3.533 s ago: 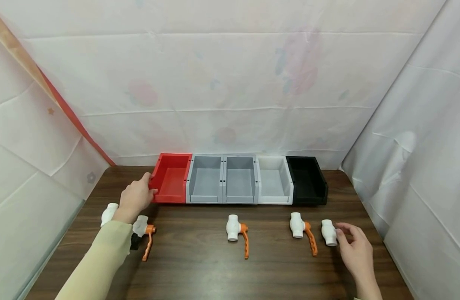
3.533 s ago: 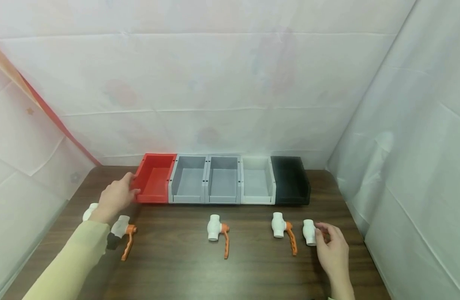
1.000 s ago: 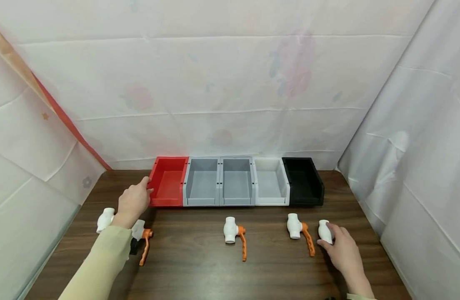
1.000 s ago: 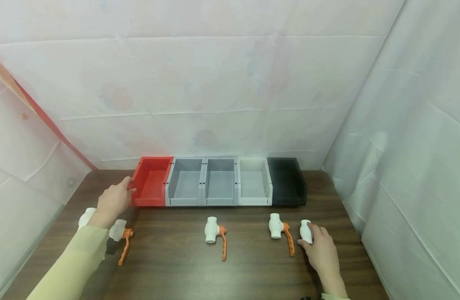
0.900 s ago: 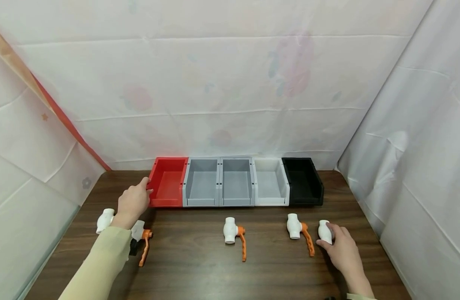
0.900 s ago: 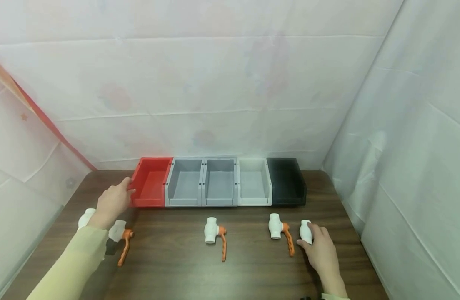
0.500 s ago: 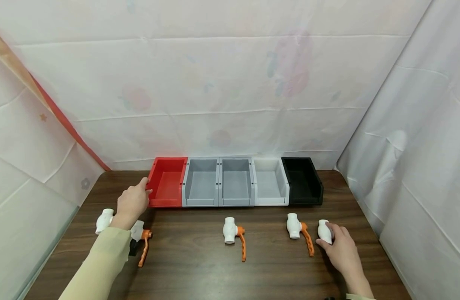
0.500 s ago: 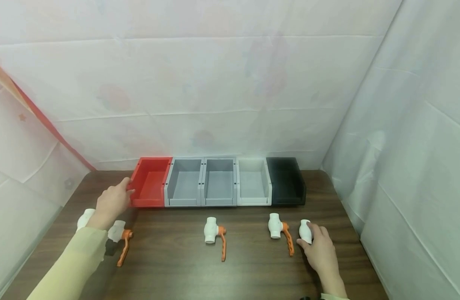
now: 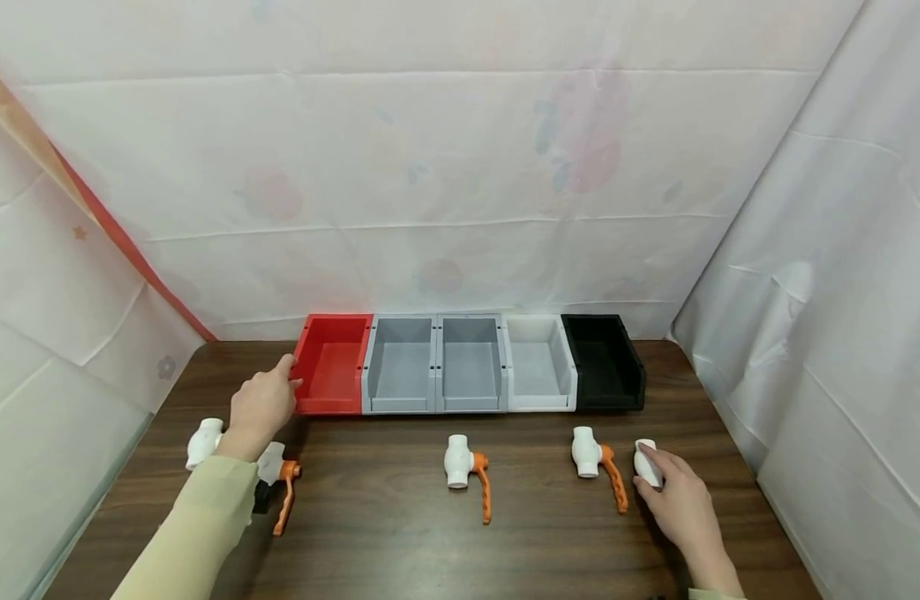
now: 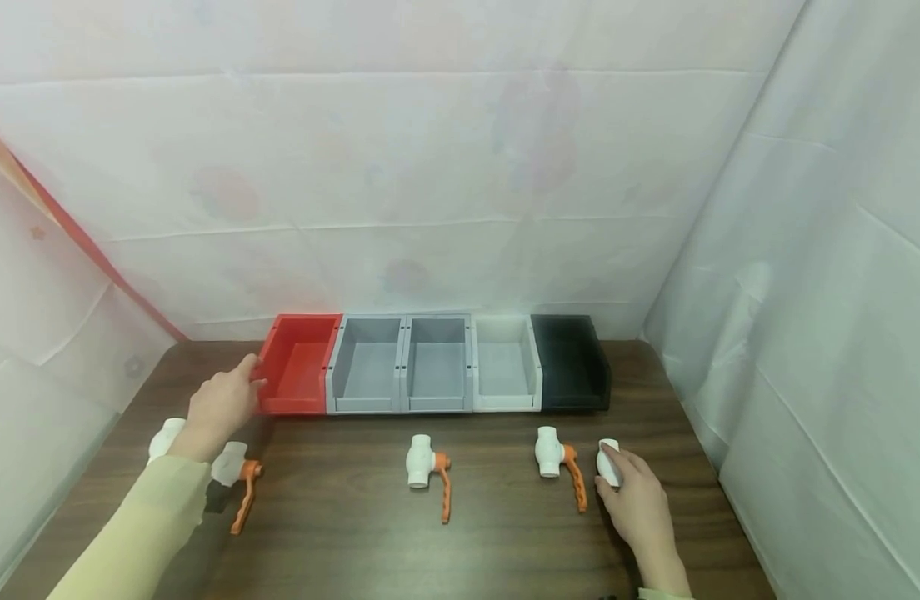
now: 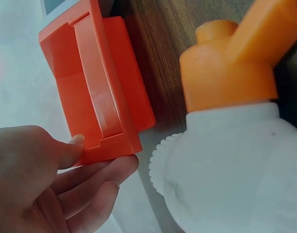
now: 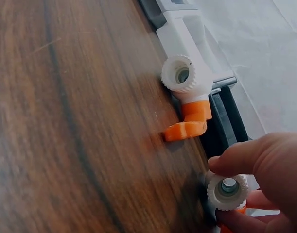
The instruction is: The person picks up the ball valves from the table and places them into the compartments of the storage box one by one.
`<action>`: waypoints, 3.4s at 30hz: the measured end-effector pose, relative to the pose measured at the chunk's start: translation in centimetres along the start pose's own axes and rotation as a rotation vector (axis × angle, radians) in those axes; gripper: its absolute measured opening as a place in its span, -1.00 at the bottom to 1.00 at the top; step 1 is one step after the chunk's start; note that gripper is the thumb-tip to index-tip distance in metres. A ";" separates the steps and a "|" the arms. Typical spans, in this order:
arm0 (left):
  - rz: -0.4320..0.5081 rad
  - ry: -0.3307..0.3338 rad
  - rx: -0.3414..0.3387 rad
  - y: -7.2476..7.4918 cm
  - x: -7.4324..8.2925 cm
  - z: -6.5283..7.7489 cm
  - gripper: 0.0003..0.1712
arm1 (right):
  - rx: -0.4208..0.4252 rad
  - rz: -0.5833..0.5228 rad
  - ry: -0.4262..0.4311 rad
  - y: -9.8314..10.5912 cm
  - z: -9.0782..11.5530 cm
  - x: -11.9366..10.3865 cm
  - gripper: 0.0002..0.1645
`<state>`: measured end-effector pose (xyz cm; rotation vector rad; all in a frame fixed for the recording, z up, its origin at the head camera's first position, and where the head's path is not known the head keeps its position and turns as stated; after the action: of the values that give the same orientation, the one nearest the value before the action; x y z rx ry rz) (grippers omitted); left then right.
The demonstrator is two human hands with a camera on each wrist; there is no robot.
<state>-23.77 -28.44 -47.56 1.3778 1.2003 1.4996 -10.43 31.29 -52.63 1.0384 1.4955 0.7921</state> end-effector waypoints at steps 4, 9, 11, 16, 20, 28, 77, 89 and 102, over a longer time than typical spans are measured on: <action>-0.004 0.003 -0.009 0.1 -0.2 0.1 -0.51 | 0.025 -0.004 -0.001 -0.1 -0.3 -0.2 -0.38; -0.006 0.010 -0.015 0.0 -0.2 0.1 -0.52 | 0.007 0.004 -0.027 0.1 -0.6 -0.2 -0.38; -0.005 0.010 -0.015 0.0 -0.1 0.1 -0.52 | -0.008 0.007 -0.035 0.2 -0.6 -0.2 -0.38; -0.005 0.003 -0.003 0.1 0.1 0.0 -0.56 | -0.005 0.003 -0.042 0.5 -0.8 -0.3 -0.38; -0.009 -0.005 0.002 0.1 0.0 0.1 -0.58 | 0.048 0.006 -0.016 0.9 -1.0 -0.5 -0.40; -0.013 -0.004 0.016 0.2 -0.4 0.5 -0.53 | 0.110 0.016 0.063 1.8 -1.9 -0.9 -0.47; -0.006 0.012 -0.007 0.2 0.2 0.4 -0.54 | 0.149 -0.146 0.219 3.9 -11.0 -3.8 -0.48; -0.004 0.013 0.004 0.0 -0.1 0.2 -0.55 | 0.121 -0.146 0.249 3.7 -12.5 -5.2 -0.50; 0.004 -0.004 0.008 0.1 0.1 0.3 -0.56 | 0.114 -0.180 0.221 3.2 -13.9 -5.7 -0.50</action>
<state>-23.50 -28.33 -47.44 1.3882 1.2034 1.4959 -23.34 28.15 -45.00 0.9059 1.8129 0.7176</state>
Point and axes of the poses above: each hand's wrist, its own z-axis away from the middle knuckle, its own y-axis out of the back of the hand, x = y × z, the point moved 1 cm from there along -z, towards the middle knuckle, and after that the axes turned 4 degrees about y, right-handed, at the moved point
